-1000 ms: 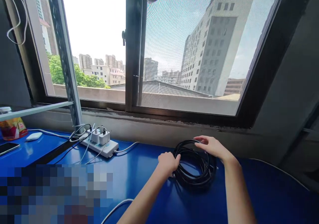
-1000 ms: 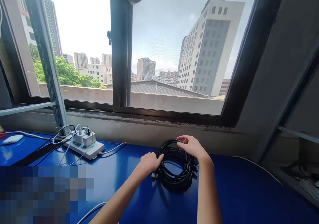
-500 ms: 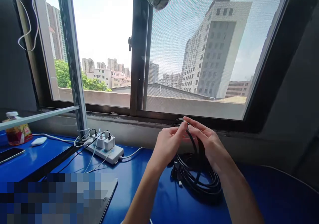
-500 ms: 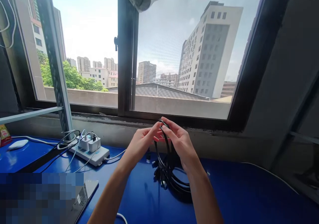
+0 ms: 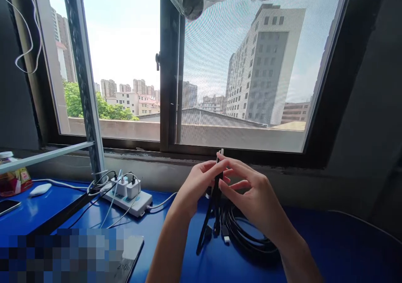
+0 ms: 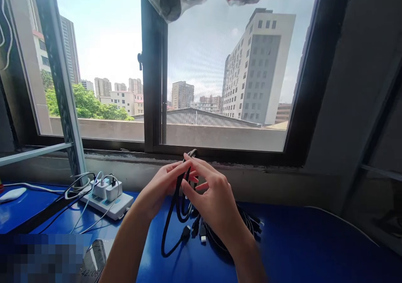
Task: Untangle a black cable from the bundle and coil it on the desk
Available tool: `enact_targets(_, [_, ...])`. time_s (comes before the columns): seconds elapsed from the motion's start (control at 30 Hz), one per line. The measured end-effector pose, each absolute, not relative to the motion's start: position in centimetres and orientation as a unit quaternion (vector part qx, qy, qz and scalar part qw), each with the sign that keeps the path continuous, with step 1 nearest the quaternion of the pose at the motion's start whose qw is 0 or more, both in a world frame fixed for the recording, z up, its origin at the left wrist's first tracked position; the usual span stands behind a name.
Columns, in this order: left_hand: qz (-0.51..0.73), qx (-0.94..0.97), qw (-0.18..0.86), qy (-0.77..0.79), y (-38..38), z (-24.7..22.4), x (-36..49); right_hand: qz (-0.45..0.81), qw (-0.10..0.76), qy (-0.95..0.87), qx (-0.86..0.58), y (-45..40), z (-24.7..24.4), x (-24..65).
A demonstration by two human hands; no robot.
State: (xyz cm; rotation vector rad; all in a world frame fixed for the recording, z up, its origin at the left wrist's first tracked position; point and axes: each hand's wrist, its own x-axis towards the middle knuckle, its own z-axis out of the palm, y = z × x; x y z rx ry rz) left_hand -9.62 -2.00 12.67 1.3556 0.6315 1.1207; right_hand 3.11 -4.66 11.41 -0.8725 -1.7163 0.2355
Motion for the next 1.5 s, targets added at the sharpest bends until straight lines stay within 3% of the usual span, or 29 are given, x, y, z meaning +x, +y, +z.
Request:
enact_targets(0.43, [0.531,0.548,0.597,0.247,-2.2,13.1,-9.6,0.025,0.563,-0.731,-0.385,-5.5,12.5,4.0])
enact_targets(0.83, [0.538,0.564,0.548,0.304,-4.2,14.1,-11.3,0.168,0.58,-0.713,-0.355,-6.5,12.6,3.1])
enact_targets(1.07, [0.593,0.49,0.558,0.311,-4.0,14.2,-10.7,0.122,0.593,-0.681,-0.413,-7.0,13.0,2.9])
enact_targets(1.3, [0.641,0.451,0.548,0.292,-3.4,13.7,-9.5,0.107,0.435,-0.749,-0.488,-7.5,12.5,2.1])
enact_targets(1.5, [0.609,0.489,0.557,0.283,-3.7,13.7,-9.7,0.122,0.496,-0.727,-0.459,-6.8,12.2,1.9])
